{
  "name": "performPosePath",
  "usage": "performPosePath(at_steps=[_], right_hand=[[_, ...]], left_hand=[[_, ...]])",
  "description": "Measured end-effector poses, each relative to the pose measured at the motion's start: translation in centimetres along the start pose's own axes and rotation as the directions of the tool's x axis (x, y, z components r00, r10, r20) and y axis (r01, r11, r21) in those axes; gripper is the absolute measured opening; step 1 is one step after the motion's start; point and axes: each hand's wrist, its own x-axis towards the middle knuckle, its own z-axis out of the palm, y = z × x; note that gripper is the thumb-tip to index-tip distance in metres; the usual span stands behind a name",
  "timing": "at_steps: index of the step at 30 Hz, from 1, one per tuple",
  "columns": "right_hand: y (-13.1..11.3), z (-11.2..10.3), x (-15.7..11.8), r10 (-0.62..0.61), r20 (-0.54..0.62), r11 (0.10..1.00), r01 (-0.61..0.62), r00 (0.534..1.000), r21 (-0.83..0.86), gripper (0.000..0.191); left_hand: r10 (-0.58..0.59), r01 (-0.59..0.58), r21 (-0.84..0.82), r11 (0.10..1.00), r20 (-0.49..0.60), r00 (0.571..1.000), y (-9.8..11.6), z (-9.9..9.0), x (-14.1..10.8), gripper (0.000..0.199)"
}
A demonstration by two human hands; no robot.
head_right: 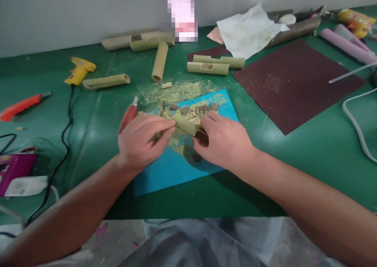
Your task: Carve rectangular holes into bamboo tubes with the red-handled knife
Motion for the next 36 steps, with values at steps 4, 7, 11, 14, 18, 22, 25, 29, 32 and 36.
performPosePath(at_steps=[4,7,11,14,18,22,25,29,32,36], right_hand=[[-0.6,0.3,-0.1,0.041,0.016,0.998,-0.04,0.999,-0.056,0.021],[-0.9,0.3,0.1,0.055,0.016,0.995,-0.053,0.998,-0.087,0.019],[-1.4,0.3,0.4,0.094,0.058,0.991,-0.088,0.994,-0.1,0.02],[-1.9,0.3,0.7,0.117,0.117,0.99,-0.106,0.986,-0.098,0.019],[-2.3,0.1,1.1,0.169,0.209,0.984,-0.151,0.963,-0.096,0.018],[-2.3,-0.1,1.1,0.206,0.264,0.977,-0.183,0.942,-0.108,0.02],[-2.2,-0.1,1.0,0.196,0.283,0.979,-0.172,0.939,-0.108,0.02],[-1.9,-0.7,0.6,0.165,0.285,0.983,-0.134,0.944,-0.126,0.024],[-1.7,-1.5,0.2,0.178,0.296,0.977,-0.133,0.938,-0.166,0.031],[-1.6,-2.2,-0.2,0.203,0.424,0.972,-0.13,0.882,-0.194,0.031]], left_hand=[[-0.045,0.045,-0.018,0.999,0.009,0.999,-0.5,0.4,-0.1,0.009],[-0.063,0.064,-0.019,0.998,0.037,0.997,-0.7,0.6,-0.1,0.01],[-0.079,0.079,-0.005,0.997,0.071,0.994,-0.8,0.7,-0.1,0.013],[-0.069,0.07,-0.016,0.997,0.065,0.996,-0.7,0.8,-0.2,0.012],[-0.074,0.076,-0.029,0.997,0.081,0.994,-0.8,1.1,-0.3,0.013],[-0.096,0.102,-0.043,0.994,0.133,0.986,-1.2,1.2,-0.2,0.015],[-0.104,0.114,-0.048,0.992,0.182,0.978,-1.5,1.2,-0.2,0.018],[-0.103,0.114,-0.043,0.993,0.202,0.974,-1.6,1.3,-0.4,0.02],[-0.108,0.116,-0.032,0.993,0.188,0.976,-1.6,1.4,-0.5,0.02],[-0.123,0.124,0.004,0.992,0.162,0.979,-1.8,1.3,-0.5,0.019]])
